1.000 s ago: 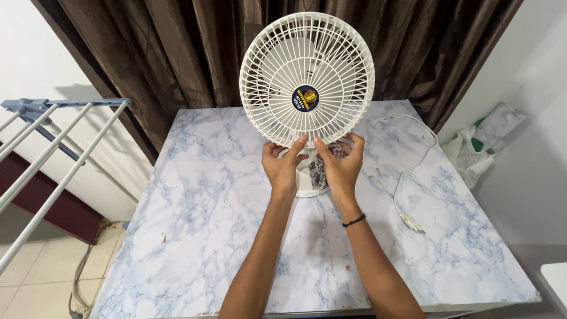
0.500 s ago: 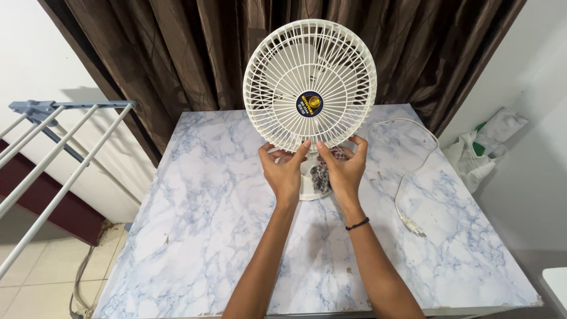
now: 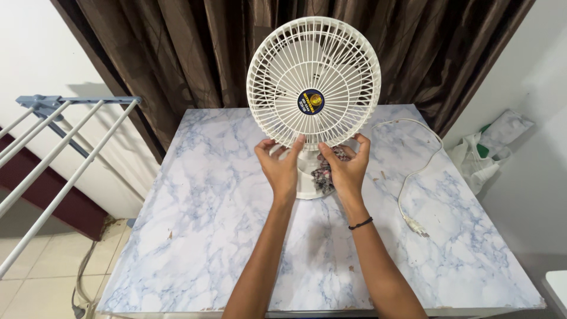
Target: The person cleans the front grill of a desk fan by wiping it with a cloth.
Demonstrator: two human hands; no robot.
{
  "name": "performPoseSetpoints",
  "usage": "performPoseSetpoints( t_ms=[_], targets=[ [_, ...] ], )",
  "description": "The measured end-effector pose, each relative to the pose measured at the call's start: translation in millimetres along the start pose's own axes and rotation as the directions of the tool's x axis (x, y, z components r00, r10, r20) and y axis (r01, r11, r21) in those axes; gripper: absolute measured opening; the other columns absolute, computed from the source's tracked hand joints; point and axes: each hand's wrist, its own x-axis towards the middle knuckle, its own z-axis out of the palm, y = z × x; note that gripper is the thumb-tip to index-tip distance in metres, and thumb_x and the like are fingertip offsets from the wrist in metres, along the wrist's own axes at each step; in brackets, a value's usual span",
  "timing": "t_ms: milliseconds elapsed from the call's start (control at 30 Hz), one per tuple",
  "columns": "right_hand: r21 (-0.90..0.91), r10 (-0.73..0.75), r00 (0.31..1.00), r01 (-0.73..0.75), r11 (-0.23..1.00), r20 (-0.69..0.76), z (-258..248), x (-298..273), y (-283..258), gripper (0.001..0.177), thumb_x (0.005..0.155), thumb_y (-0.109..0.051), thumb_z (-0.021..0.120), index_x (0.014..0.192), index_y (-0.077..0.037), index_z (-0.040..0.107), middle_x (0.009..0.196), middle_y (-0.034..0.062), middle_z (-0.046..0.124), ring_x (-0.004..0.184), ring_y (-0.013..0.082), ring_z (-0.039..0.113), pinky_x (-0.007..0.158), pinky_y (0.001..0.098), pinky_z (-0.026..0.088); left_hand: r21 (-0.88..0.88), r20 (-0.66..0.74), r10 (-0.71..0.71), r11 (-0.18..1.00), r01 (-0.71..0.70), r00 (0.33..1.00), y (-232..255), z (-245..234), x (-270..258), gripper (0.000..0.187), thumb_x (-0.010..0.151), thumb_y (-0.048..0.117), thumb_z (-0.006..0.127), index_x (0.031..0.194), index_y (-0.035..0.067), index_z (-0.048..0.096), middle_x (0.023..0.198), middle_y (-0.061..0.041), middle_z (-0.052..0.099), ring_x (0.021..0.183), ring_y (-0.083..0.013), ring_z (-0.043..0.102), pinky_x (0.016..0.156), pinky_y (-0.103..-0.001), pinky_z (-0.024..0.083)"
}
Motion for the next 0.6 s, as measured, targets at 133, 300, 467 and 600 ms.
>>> performPoseSetpoints(
  t_ms=[133, 300, 467, 600],
  targets=[
    [-0.071, -0.063, 0.997, 0.066, 0.995, 0.037, -1.9, -0.2, 3.1, 0.072, 0.082, -0.008, 0.087, 0.135, 0.0, 0.038, 0.112, 0.0213, 0.07, 0.095, 0.0199, 0.073, 0.074, 0.0282, 0.063, -0.022, -0.032, 0.03, 0.999, -0.031, 0.999, 5.8, -11.5, 32.8, 0.085, 0.078, 0.026, 0.09, 0.139, -0.002, 0.037, 0.133, -0.02, 0.052, 0.12, -0.0299, 0.057, 0.097, -0.042, 0.053],
    [-0.058, -0.048, 0.997, 0.052, 0.997, 0.066, -3.7, 0.2, 0.8, 0.073, 0.082, -0.01, 0.086, 0.135, -0.002, 0.038, 0.109, 0.0209, 0.072, 0.093, 0.0212, 0.075, 0.072, 0.029, 0.064, 0.053, 0.133, 0.139, 0.988, -0.147, 0.981, 48.3, -25.1, 85.8, 0.091, 0.07, 0.026, 0.096, 0.14, -0.005, 0.046, 0.132, -0.022, 0.057, 0.12, -0.0333, 0.063, 0.104, -0.042, 0.058],
    [-0.019, 0.007, 0.998, -0.005, 1.0, 0.062, -7.7, 5.2, 6.4, 0.073, 0.08, -0.011, 0.086, 0.134, 0.0, 0.038, 0.106, 0.0226, 0.073, 0.082, 0.0229, 0.075, 0.067, 0.0308, 0.063, 0.317, 0.281, 0.121, 0.925, -0.212, 0.952, 94.7, -32.0, 103.6, 0.082, 0.059, 0.031, 0.098, 0.119, -0.007, 0.059, 0.106, -0.015, 0.067, 0.093, -0.0241, 0.072, 0.074, -0.037, 0.066],
    [-0.036, -0.145, 0.984, 0.149, 0.988, 0.1, -17.3, 12.7, 16.5, 0.074, 0.086, -0.013, 0.09, 0.139, 0.002, 0.04, 0.114, 0.0206, 0.071, 0.093, 0.0191, 0.075, 0.071, 0.029, 0.066, 0.441, 0.276, 0.121, 0.865, -0.237, 0.953, 107.1, -28.6, 100.9, 0.079, 0.054, 0.037, 0.1, 0.109, -0.005, 0.062, 0.094, -0.012, 0.071, 0.077, -0.0183, 0.075, 0.066, -0.032, 0.066]
  ],
)
